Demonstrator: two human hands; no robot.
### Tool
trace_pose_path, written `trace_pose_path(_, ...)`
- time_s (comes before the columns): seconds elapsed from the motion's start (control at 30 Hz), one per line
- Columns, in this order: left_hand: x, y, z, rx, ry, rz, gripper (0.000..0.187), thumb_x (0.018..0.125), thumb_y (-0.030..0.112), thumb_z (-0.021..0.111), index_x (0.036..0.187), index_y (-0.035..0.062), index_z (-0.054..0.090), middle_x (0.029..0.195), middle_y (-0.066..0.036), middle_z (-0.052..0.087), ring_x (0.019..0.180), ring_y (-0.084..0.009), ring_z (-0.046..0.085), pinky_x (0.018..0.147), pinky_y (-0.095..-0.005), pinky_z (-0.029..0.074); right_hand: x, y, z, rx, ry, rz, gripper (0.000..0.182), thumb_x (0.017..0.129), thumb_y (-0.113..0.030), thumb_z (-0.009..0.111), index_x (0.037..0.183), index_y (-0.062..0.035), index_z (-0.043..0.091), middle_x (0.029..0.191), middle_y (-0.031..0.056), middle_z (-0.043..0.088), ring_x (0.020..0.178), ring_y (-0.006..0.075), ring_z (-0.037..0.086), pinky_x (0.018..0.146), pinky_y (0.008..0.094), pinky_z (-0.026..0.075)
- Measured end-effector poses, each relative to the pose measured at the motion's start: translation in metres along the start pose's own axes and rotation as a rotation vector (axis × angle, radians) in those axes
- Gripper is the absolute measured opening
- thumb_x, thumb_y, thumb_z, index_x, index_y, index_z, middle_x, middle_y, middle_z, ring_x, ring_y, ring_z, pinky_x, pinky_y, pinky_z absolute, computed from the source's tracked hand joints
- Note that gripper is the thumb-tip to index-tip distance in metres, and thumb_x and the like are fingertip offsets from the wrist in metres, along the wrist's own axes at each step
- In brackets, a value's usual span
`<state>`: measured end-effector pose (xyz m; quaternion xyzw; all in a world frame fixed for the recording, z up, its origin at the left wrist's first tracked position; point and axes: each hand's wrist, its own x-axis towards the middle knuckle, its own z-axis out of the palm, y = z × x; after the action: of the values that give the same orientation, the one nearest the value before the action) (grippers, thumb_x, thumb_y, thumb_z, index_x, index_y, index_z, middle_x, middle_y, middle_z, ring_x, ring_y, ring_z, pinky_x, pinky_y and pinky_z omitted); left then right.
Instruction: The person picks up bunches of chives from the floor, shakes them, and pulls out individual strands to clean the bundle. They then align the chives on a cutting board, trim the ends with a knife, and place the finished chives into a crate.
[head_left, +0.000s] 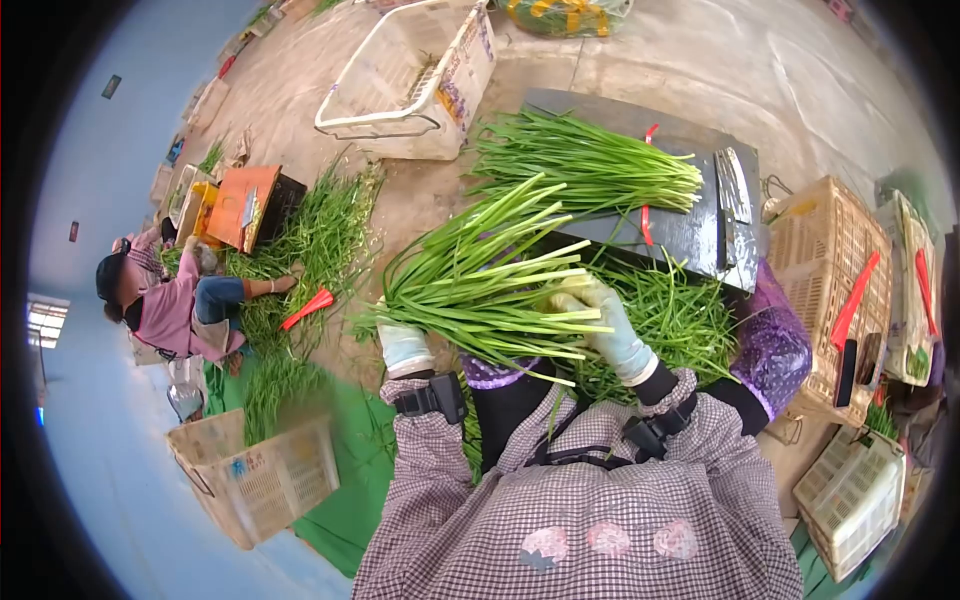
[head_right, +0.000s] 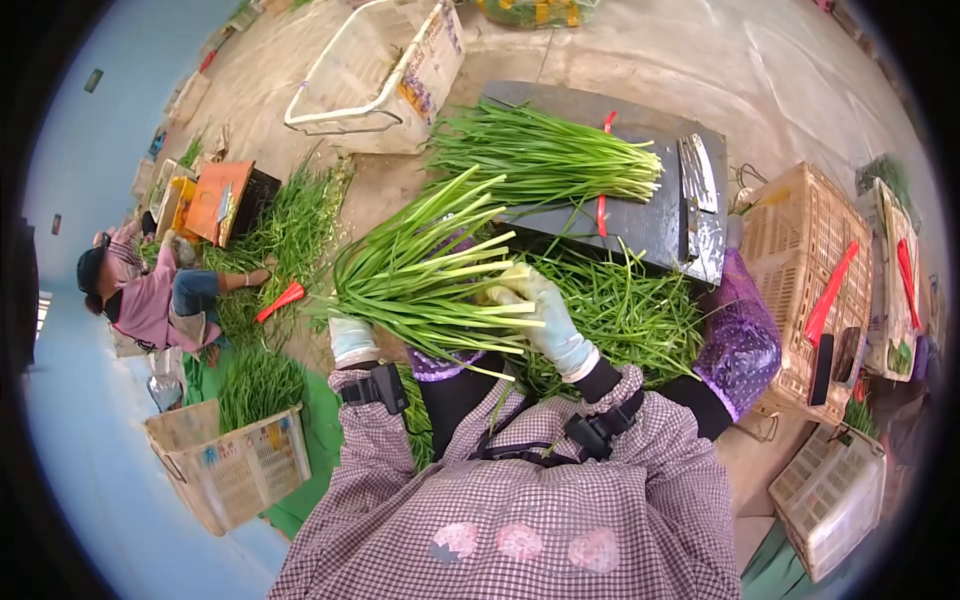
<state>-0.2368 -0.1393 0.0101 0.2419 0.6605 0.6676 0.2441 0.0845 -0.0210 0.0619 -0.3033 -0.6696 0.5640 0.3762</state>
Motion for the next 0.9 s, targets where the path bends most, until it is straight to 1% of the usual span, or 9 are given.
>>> trace_pose_path(0.2,0.012,-0.012,-0.002,-0.169,-0.008,-0.098,0.019,0.106,0.010,0.049,0.113,-0.0001,0.064,0.099,-0.009,0.071,0.082,-0.0180,0.066,0.073,-0.0344,0.057,-0.006,0.010,-0.028,-0.158,-0.028,0.096,0.018,0.098,-0.021,0.066,0.100,-0.0053,0.073,0.107,0.0123,0.066,0.098,0.0288,0.063,0.087,0.0377,0.051)
trace_pose_path(0.27,0.009,-0.002,0.007,-0.241,0.030,-0.133,0.021,0.106,0.011,0.049,0.113,-0.0001,0.065,0.101,-0.010,0.071,0.083,-0.0185,0.067,0.073,-0.0347,0.058,0.003,-0.002,-0.020,-0.255,-0.097,-0.249,0.028,0.096,-0.032,0.070,0.105,-0.0056,0.074,0.116,0.0135,0.066,0.105,0.0319,0.064,0.092,0.0385,0.052)
trace_pose_path(0.33,0.012,-0.005,0.004,-0.226,-0.030,-0.129,0.021,0.107,0.013,0.049,0.113,-0.0002,0.065,0.101,-0.010,0.072,0.084,-0.0193,0.068,0.073,-0.0347,0.058,0.006,0.006,-0.014,-0.441,-0.292,-0.180,0.039,0.091,-0.031,0.078,0.120,-0.0057,0.071,0.120,0.0145,0.066,0.110,0.0319,0.064,0.097,0.0357,0.052)
trace_pose_path(0.43,0.014,-0.004,-0.001,-0.224,-0.054,-0.094,0.023,0.107,0.016,0.049,0.115,0.0002,0.064,0.102,-0.011,0.072,0.086,-0.0205,0.069,0.075,-0.0350,0.060,0.001,0.008,0.007,-0.203,-0.225,0.016,0.033,0.094,-0.025,0.076,0.118,-0.0025,0.071,0.119,0.0137,0.067,0.109,0.0275,0.065,0.098,0.0360,0.052)
trace_pose_path(0.5,0.009,-0.003,0.002,-0.238,-0.021,-0.077,0.024,0.108,0.018,0.049,0.116,0.0006,0.064,0.103,-0.011,0.071,0.087,-0.0208,0.069,0.077,-0.0351,0.060,-0.002,0.005,0.010,0.401,-0.044,0.176,0.026,0.098,-0.019,0.070,0.115,0.0008,0.072,0.116,0.0109,0.067,0.108,0.0223,0.065,0.098,0.0348,0.051)
trace_pose_path(0.63,0.001,0.008,0.010,-0.291,0.048,-0.127,0.026,0.108,0.021,0.049,0.120,0.0018,0.061,0.105,-0.010,0.071,0.090,-0.0205,0.069,0.078,-0.0348,0.060,-0.006,0.010,0.013,0.441,-0.009,0.269,0.021,0.099,-0.013,0.066,0.112,0.0027,0.072,0.112,0.0085,0.067,0.108,0.0197,0.064,0.095,0.0331,0.051)
trace_pose_path(0.77,0.002,0.007,0.006,-0.297,0.004,-0.140,0.023,0.108,0.017,0.050,0.121,0.0017,0.061,0.105,-0.010,0.071,0.090,-0.0202,0.069,0.078,-0.0344,0.060,-0.005,0.010,0.009,0.189,0.047,0.192,0.014,0.097,-0.010,0.064,0.102,0.0014,0.070,0.099,0.0079,0.064,0.094,0.0235,0.063,0.085,0.0359,0.052)
trace_pose_path(0.87,0.004,0.007,0.002,-0.165,-0.036,-0.086,0.022,0.107,0.015,0.051,0.121,0.0014,0.061,0.105,-0.010,0.071,0.089,-0.0194,0.069,0.078,-0.0338,0.060,-0.009,0.016,-0.025,-0.624,0.148,-0.196,0.010,0.093,-0.013,0.068,0.099,-0.0048,0.066,0.094,0.0122,0.062,0.089,0.0332,0.062,0.079,0.0415,0.053)
trace_pose_path(0.9,0.005,0.004,-0.001,-0.164,-0.038,-0.091,0.022,0.107,0.015,0.051,0.121,0.0014,0.061,0.105,-0.010,0.071,0.089,-0.0194,0.069,0.078,-0.0338,0.060,-0.023,0.037,-0.042,-0.772,0.147,-0.136,0.010,0.094,-0.016,0.067,0.100,-0.0073,0.068,0.095,0.0112,0.064,0.089,0.0319,0.064,0.079,0.0416,0.054)
